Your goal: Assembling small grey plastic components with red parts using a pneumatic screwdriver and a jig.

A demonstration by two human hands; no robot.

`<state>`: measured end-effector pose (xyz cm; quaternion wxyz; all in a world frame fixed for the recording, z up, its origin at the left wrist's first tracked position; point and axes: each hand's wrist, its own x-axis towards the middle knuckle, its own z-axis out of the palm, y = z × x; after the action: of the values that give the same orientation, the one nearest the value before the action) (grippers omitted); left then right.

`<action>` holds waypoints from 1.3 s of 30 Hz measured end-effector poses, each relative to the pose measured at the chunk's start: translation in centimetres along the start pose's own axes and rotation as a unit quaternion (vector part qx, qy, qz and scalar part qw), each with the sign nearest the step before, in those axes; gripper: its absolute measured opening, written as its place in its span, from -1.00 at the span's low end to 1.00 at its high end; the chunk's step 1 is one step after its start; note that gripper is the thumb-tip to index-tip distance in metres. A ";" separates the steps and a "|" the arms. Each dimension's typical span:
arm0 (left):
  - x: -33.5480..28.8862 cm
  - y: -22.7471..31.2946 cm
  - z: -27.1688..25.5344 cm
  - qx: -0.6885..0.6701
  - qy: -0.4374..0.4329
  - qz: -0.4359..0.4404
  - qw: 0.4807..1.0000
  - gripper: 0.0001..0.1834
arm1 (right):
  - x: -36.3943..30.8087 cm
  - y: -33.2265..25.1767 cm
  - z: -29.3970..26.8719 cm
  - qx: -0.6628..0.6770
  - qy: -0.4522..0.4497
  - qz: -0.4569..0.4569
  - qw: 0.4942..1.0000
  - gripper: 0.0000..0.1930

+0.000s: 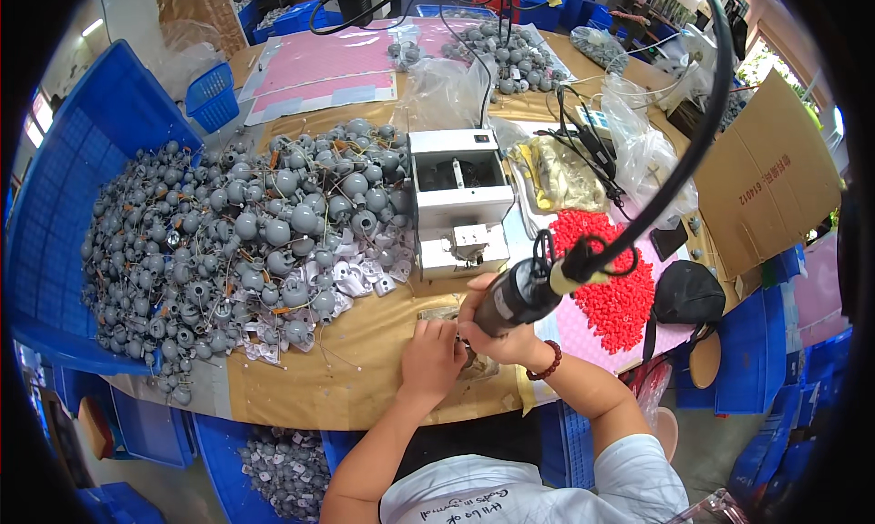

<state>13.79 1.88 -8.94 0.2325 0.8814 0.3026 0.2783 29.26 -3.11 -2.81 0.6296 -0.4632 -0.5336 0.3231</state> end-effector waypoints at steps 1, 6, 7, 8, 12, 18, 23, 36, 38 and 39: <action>0.0 0.0 0.0 -0.005 0.002 0.004 1.000 -0.70 | -0.3 0.3 0.0 0.003 0.001 0.006 1.000 -0.47; 0.1 0.2 -0.2 -0.001 -0.005 0.002 1.000 -0.71 | -1.2 1.2 -0.2 -0.034 -0.022 0.003 0.999 -0.48; 0.1 0.1 -0.1 -0.001 -0.009 -0.002 1.000 -0.71 | -1.2 1.3 -0.2 -0.047 -0.033 -0.005 0.998 -0.47; 0.1 0.1 -0.2 -0.003 -0.011 -0.005 1.000 -0.71 | -1.2 1.3 -0.3 -0.054 -0.055 -0.026 0.997 -0.40; 0.2 0.1 -0.3 -0.016 -0.020 -0.009 1.000 -0.72 | -0.6 1.5 -0.6 -0.068 -0.092 -0.101 0.988 -0.33; 0.3 0.6 -0.6 -0.014 -0.046 -0.024 0.999 -0.67 | 0.3 0.2 -0.4 -0.014 -0.031 -0.019 0.999 -0.35; -0.1 0.1 -1.0 -0.034 -0.030 -0.033 0.998 -0.60 | 3.7 0.3 -4.4 0.009 0.180 0.106 0.978 -0.53; -0.8 0.1 -0.8 -0.043 -0.008 0.003 0.999 -0.61 | -1.1 3.2 -4.2 -0.279 -0.042 -0.034 0.959 -0.62; -0.8 0.2 -0.6 -0.045 -0.004 0.015 0.999 -0.62 | -1.1 3.6 -3.6 -0.266 -0.038 -0.010 0.963 -0.77; -0.7 0.2 -0.7 -0.051 0.000 0.017 0.999 -0.62 | -1.1 3.8 -3.3 -0.261 -0.035 0.001 0.965 -0.84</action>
<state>13.00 1.47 -8.60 0.2727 0.8733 0.2732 0.2972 32.56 -3.51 -6.73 0.4676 -0.6005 -0.6205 0.1893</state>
